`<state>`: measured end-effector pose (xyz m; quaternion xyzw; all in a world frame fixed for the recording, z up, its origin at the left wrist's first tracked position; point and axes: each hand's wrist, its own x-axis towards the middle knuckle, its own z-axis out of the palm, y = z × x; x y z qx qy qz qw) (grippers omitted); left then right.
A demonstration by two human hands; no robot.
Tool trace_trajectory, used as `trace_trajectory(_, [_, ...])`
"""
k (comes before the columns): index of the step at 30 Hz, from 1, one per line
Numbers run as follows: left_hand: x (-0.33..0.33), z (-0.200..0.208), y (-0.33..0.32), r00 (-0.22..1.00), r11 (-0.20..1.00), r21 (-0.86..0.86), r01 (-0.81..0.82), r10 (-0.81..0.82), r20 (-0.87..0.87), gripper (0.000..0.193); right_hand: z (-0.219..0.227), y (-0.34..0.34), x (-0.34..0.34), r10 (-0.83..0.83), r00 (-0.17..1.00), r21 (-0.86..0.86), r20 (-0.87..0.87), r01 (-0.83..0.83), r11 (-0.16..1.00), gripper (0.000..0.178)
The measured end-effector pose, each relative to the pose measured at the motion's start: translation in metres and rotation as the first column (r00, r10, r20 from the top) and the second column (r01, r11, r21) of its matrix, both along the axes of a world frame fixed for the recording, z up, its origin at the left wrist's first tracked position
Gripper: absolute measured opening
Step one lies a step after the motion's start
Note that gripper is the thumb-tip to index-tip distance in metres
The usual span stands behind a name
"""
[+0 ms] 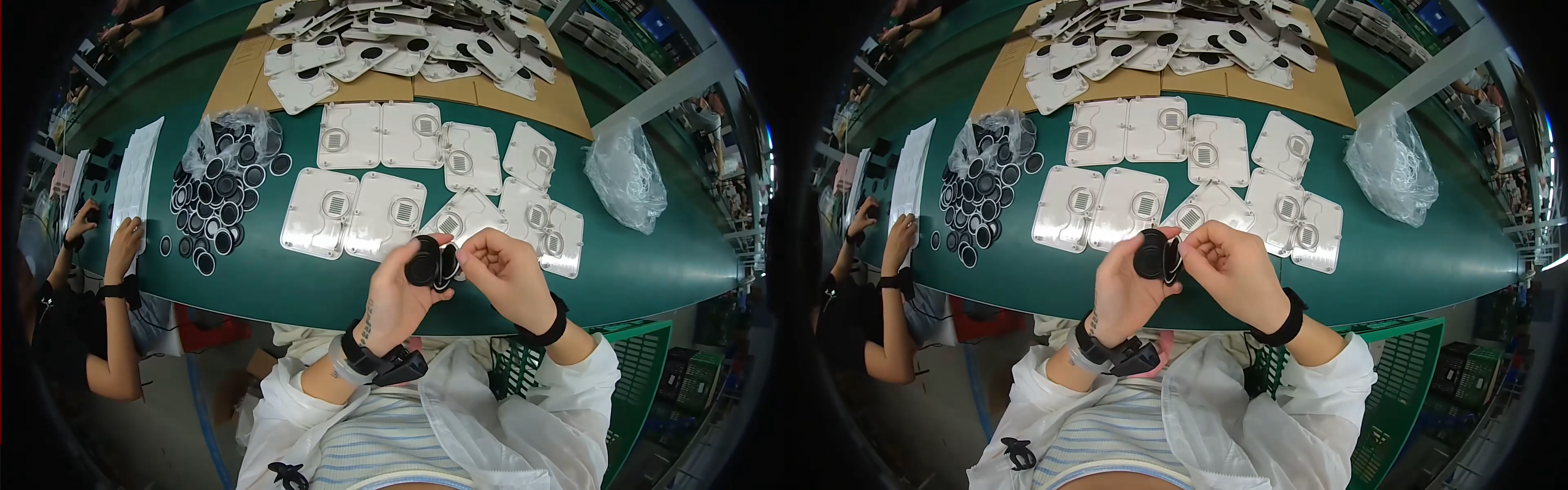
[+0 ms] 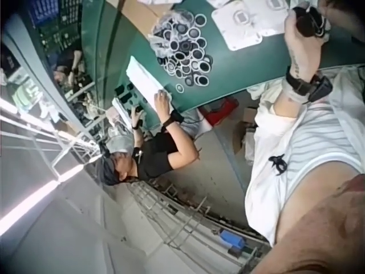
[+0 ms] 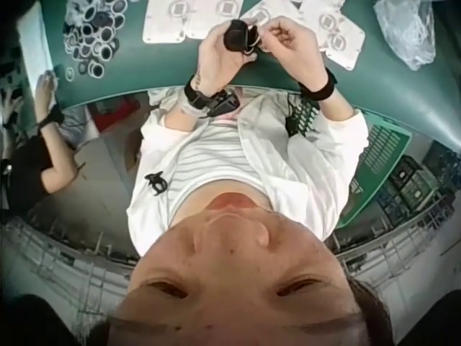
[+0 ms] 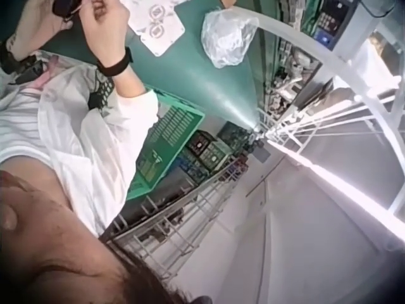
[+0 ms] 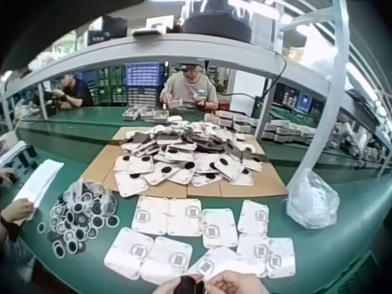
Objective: The person peels the backing from a speaker, presses it into a plastic housing, and repeats this for several housings. They then stack the completed housings, place them into a green crate, and retrieve a new set of empty housings from the crate to continue the process.
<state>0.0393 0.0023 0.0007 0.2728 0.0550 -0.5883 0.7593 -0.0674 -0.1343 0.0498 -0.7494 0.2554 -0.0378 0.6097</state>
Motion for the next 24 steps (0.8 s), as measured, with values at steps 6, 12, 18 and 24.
trace_trajectory(6, [0.010,-0.009,0.008,0.999,1.000,-0.012,0.017,-0.018,-0.048,0.041,-0.003,-0.003,-0.004,-0.023,0.987,-0.084,0.157,0.036,0.996,0.009])
trace_trajectory(12, [0.007,0.005,0.009,0.995,0.995,0.091,0.051,-0.059,0.084,0.033,-0.004,-0.003,-0.002,-0.097,0.977,0.050,0.191,0.089,0.995,0.011])
trace_trajectory(18, [-0.004,0.007,0.012,0.922,0.983,0.180,0.031,-0.098,0.376,0.023,-0.005,-0.003,0.002,-0.116,0.974,0.146,0.193,0.089,0.985,0.013])
trace_trajectory(24, [-0.009,0.008,0.009,0.923,0.969,0.239,-0.065,-0.032,0.383,0.016,-0.008,0.005,0.002,-0.127,0.972,0.139,0.196,0.101,0.985,0.011])
